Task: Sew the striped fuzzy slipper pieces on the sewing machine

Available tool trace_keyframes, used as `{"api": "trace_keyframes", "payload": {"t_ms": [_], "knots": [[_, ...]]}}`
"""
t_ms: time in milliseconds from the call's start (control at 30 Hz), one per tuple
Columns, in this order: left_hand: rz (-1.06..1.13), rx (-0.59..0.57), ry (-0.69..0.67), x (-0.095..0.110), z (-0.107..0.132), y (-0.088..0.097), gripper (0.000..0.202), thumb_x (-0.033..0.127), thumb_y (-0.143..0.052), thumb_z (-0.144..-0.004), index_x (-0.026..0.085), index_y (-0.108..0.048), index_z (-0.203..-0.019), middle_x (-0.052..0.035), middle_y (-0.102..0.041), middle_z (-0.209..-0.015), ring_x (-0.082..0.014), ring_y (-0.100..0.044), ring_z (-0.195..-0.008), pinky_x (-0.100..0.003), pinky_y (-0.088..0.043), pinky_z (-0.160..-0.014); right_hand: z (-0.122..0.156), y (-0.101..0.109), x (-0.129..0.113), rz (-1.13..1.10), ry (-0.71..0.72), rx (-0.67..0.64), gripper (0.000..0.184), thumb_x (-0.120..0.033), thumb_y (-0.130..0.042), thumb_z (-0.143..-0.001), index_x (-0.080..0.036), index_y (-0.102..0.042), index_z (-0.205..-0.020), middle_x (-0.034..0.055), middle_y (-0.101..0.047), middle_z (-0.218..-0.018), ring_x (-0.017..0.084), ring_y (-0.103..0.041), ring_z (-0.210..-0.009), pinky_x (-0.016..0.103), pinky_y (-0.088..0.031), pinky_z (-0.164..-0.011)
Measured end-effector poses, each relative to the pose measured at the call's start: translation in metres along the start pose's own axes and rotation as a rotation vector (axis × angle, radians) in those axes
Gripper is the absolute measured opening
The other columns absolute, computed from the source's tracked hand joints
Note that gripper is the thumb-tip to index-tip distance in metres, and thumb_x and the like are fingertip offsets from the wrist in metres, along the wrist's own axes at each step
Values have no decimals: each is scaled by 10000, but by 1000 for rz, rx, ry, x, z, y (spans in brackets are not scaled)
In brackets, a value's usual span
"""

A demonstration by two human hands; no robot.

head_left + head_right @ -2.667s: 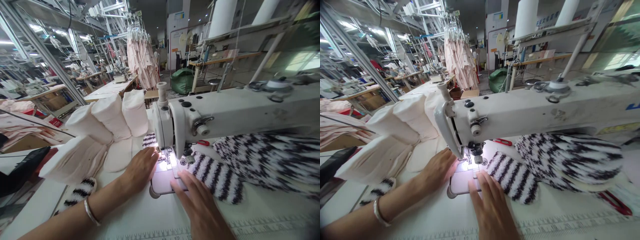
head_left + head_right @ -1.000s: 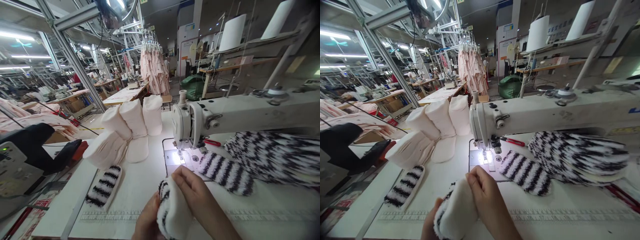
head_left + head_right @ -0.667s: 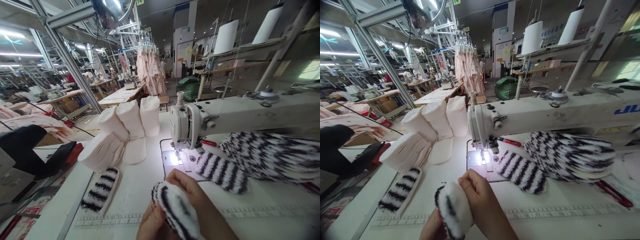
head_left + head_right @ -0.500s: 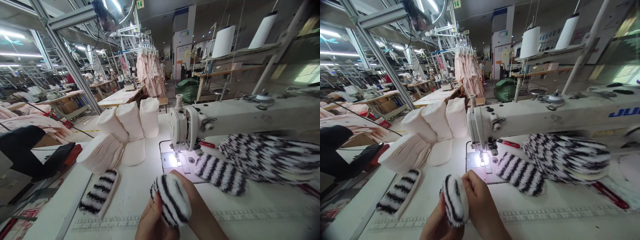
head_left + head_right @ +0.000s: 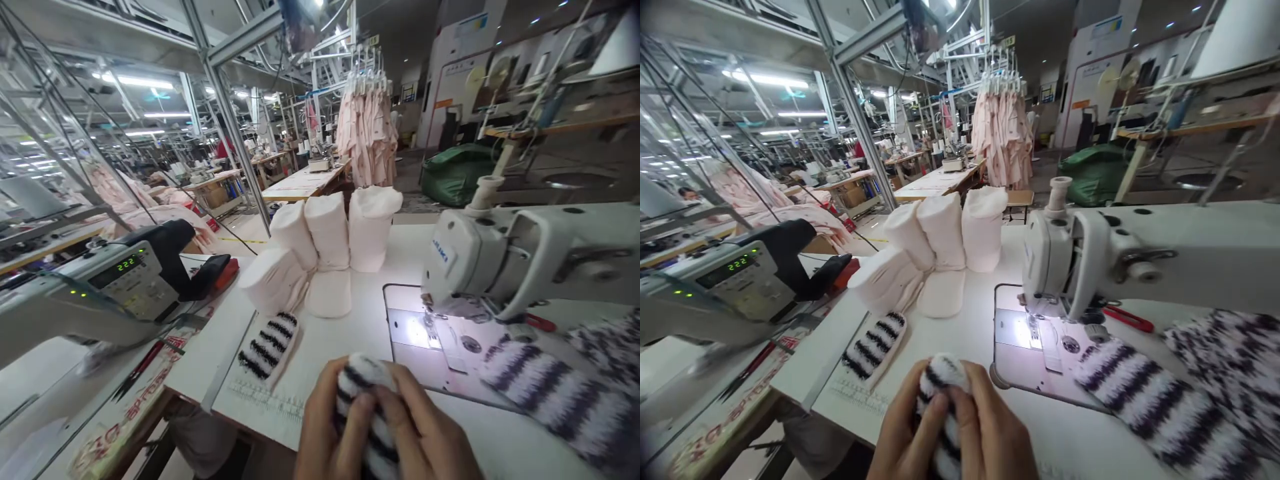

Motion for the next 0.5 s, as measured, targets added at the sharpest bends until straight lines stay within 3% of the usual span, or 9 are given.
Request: {"api": "trace_keyframes", "payload": {"t_ms": [100,300,400,500], "knots": [[16,-37,82,0,-2,0,264,444,-513,-882,187,-571,-870,2,-543,-744,-122,-515,-726,-199,-418,-678,-2,-24,-4,-108,-84,-82,319,-537,-450,-882,-239,-562,-911,-19,-594,-696,135,-603,-658,163,-486,-582],[212,-152,235,-14,-3,-2,289,427,-630,-801,147,-578,-846,7,-539,-720,-101,-468,-665,-186,-380,-614,-8,-18,1,-109,-54,-93,316,-497,-417,-910,-227,-523,-783,-22,-554,-687,127,-548,-650,169,-452,-598],[155,-112,217,-17,-2,1,280,428,-616,-810,149,-613,-833,-2,-551,-717,-112,-477,-688,-187,-386,-635,-8,-13,7,-30,-62,-47,326,-500,-491,-869,-221,-489,-700,-35,-506,-636,117,-498,-596,173,-430,-577],[77,-117,209,-20,0,-1,269,422,-615,-806,153,-636,-815,-4,-555,-695,-120,-492,-690,-189,-382,-625,-9,-20,8,-69,-130,-109,302,-515,-505,-850,-232,-522,-750,-31,-536,-682,125,-510,-633,181,-429,-564]]}}
Point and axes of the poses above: each hand's wrist, its own z-axis away from the middle knuckle, its own y-axis out of the back of the hand, x = y × z, the point moved 7 cm from there along -z, towards the middle knuckle
